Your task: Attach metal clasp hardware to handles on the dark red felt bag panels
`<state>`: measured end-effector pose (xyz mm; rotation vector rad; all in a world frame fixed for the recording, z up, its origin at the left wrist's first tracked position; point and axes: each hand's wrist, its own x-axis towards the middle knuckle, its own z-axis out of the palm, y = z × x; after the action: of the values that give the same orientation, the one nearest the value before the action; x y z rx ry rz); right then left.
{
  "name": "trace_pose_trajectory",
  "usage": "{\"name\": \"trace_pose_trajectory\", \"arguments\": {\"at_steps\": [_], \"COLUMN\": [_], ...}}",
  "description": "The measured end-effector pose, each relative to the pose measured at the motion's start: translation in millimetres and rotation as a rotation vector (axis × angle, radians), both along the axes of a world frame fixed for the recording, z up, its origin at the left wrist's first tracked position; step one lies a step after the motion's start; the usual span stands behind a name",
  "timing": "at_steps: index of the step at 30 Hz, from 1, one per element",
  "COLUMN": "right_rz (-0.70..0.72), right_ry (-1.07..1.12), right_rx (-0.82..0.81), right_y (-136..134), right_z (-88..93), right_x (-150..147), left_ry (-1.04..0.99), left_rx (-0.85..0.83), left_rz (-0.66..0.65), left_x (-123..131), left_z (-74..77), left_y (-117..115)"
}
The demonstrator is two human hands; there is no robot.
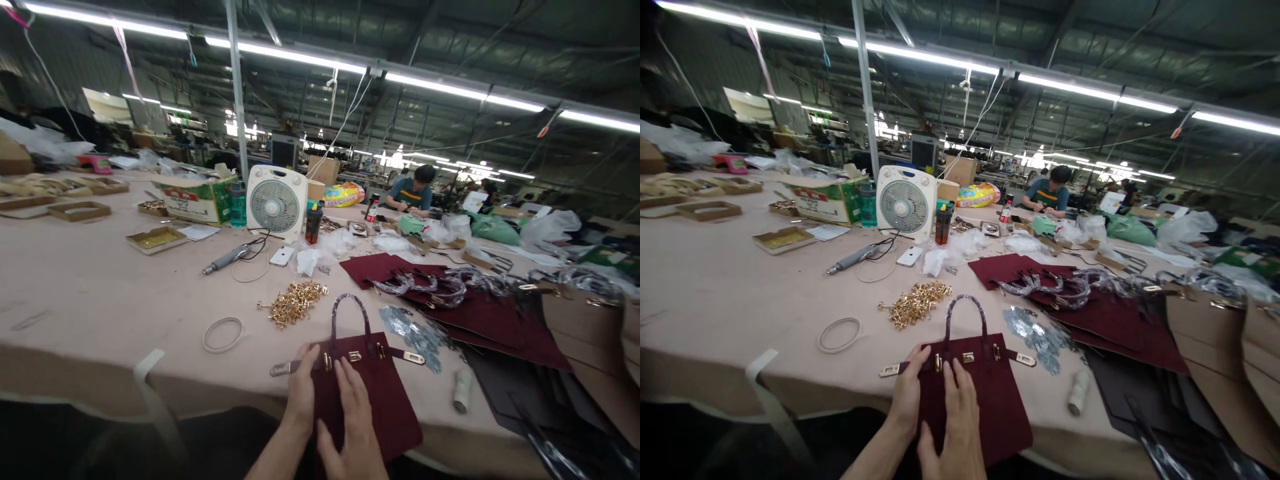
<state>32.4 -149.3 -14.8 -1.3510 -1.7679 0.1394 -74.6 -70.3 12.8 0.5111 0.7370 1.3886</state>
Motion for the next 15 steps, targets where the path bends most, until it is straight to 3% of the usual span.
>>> {"name": "trace_pose_trajectory", "arguments": {"at_steps": [5,9,12,15], "right_rz": [0.028,-0.125,-0.218,-0.213], "right_ry": [-0.224,-0.354,-0.316,-0.177], "right_rx": [-0.06,-0.036,0.012,0.065], "right_y": [-10.5,-15.7,-16.1,-20.6], "right_z": [-11.8,-19.3,-18.5,-8.0], "right_x": [-1.8,-12.3,-17.4,-8.4], "left_ry": [-0.022,0.065,0.145,0.184], "left_rx": [-0.133,-0.155,-0.11,0.048], "left_rz": [0.046,0.095,0.009,-0.119], "left_x": [5.8,11.6,15.0,12.7], "left_z": [11.1,14.1,19.5,25.2], "left_y": [-28.4,-38.2,-46.0,-54.9]}}
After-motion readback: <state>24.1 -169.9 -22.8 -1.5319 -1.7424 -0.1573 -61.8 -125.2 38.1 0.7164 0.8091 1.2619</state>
